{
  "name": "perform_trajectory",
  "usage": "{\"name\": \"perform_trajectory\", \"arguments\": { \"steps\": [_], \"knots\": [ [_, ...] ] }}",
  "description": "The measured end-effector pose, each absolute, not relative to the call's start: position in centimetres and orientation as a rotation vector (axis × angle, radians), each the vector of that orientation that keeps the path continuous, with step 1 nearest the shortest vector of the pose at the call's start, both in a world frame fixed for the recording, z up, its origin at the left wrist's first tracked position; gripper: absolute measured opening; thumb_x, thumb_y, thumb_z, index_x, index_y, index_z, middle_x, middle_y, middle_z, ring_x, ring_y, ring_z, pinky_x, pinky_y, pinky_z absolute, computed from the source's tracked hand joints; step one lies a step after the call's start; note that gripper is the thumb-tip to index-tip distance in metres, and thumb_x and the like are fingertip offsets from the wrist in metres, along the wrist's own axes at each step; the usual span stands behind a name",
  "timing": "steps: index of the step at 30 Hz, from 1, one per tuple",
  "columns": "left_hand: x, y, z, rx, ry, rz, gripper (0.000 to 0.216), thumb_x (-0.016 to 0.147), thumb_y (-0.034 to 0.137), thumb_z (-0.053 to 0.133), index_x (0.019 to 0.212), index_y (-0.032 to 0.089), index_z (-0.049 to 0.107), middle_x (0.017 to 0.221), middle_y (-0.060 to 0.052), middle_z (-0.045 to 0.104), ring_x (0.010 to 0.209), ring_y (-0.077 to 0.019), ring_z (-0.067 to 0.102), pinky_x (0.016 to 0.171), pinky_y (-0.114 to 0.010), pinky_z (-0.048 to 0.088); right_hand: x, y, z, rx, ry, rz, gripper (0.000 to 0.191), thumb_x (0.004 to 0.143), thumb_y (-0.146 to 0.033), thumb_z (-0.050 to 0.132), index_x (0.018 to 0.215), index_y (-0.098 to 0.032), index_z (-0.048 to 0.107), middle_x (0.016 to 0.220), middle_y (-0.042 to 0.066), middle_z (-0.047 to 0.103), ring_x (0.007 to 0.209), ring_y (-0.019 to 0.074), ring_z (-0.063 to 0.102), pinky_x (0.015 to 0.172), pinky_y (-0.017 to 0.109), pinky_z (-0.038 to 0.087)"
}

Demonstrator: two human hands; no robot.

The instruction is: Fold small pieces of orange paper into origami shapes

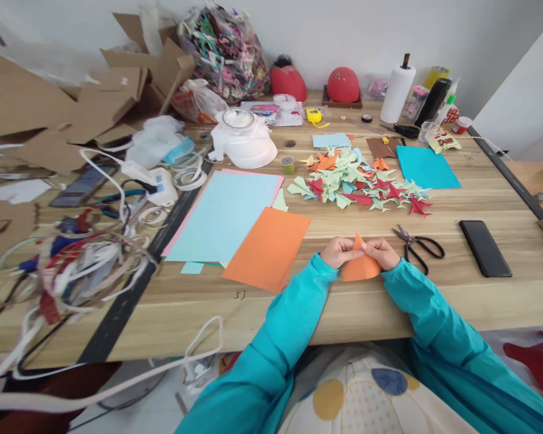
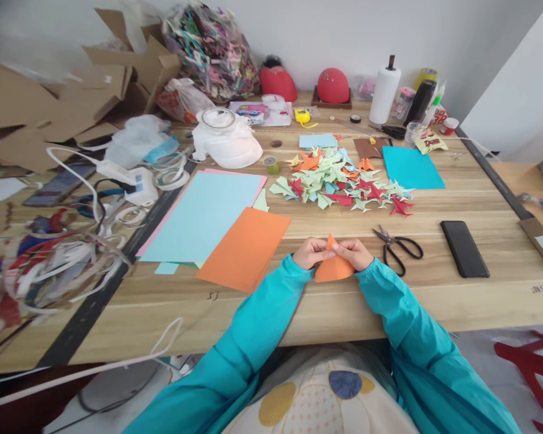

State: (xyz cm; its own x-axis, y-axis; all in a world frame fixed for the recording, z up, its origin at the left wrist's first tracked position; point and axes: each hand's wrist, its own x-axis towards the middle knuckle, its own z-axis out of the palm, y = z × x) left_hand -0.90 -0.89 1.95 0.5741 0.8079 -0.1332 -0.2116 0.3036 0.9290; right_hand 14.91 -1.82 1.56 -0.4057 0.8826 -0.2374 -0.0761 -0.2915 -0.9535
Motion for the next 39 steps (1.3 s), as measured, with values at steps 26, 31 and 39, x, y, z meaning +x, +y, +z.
{"name": "perform_trajectory", "arguments": {
  "steps": [26,31,39],
  "knots": [
    [-0.5,-0.7,1.8,1.121,0.783,0.869,0.035,0.056,0.042,0.071,0.053,0.009,0.060,0.050,0.001,0.053,0.049,-0.0068,0.043,0.048,-0.021,0.030,14.3,-1.9,2.3,-1.082,-0.948,1.778,0.037,0.054,-0.048,0.072,0.048,-0.013,0.062,0.047,0.001,0.061,0.039,0.0097,0.051,0.038,0.022,0.039],
    [-0.2,-1.0,1.4,1.052,0.687,0.867,0.034,0.058,0.041,0.071,0.055,0.010,0.057,0.052,0.002,0.053,0.049,-0.0066,0.043,0.049,-0.021,0.031,14.6,-1.9,2.2,-1.029,-0.992,1.800,0.033,0.051,-0.043,0.075,0.047,-0.014,0.062,0.045,0.000,0.060,0.038,0.0089,0.050,0.037,0.020,0.038],
    [-0.2,-1.1,1.5,0.976,0.652,0.839,0.034,0.056,0.041,0.072,0.058,0.010,0.059,0.055,0.001,0.057,0.052,-0.0081,0.048,0.052,-0.022,0.034,14.6,-2.2,2.7,-1.001,-0.987,1.868,0.035,0.055,-0.046,0.073,0.048,-0.014,0.061,0.044,0.000,0.059,0.036,0.0086,0.049,0.036,0.020,0.038]
  ]
}}
